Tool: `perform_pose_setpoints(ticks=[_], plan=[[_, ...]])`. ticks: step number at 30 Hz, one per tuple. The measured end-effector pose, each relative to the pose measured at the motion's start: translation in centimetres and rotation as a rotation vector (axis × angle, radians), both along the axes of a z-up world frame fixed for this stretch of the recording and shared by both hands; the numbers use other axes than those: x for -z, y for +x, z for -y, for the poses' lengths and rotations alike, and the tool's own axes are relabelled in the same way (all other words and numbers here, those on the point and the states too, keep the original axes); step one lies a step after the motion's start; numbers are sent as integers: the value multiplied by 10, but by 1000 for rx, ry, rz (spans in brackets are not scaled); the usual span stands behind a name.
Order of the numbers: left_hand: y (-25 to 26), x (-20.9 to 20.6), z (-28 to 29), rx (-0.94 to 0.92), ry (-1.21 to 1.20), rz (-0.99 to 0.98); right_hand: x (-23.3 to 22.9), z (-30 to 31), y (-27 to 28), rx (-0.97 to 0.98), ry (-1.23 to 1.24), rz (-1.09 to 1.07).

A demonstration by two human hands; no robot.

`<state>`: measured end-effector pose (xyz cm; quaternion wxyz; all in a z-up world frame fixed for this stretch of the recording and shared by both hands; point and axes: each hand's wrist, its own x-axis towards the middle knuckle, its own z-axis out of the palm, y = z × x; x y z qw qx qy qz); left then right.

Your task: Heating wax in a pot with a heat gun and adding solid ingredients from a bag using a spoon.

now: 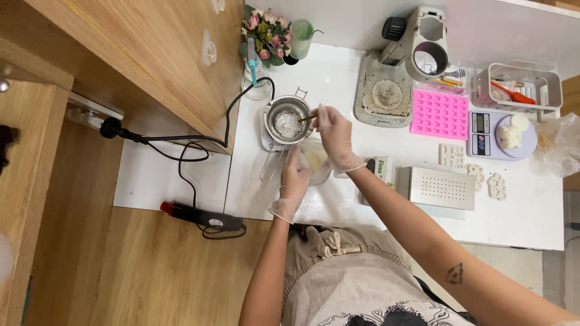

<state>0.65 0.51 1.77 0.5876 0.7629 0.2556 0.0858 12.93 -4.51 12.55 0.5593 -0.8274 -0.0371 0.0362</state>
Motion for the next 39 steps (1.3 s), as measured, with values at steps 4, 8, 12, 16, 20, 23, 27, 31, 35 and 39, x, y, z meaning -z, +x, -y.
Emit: perform_pose_setpoints(ticks=[4, 8, 12, 16, 20, 23, 27, 31, 35, 39], plan=[[-4, -36, -3, -2, 24, 19, -5, 5, -11, -288, -164, 174], [-7, -27, -1, 14, 41, 28, -14, 16, -17, -366, -290, 436], [-13, -8, 2, 8, 46, 13, -51, 30, -30, -35, 45, 65], [-23, -26, 9, 22, 18, 4, -48, 68, -40, 141, 147, -41], [-35, -32, 23, 15, 96, 76, -31, 92, -69, 23, 35, -50], [-35, -29, 27, 11, 112, 89, -4, 103, -79, -98, -154, 117], [-33, -13, 28, 24, 160, 105, 11, 102, -83, -233, -389, 483], [-34, -15, 34, 39, 188, 82, 48, 101, -77, -268, -447, 273], [-31, -12, 44, 69, 146, 75, 77, 97, -62, -38, -279, -352], [-27, -7, 46, 85, 254, 120, 109, 107, -54, 59, -211, -404]])
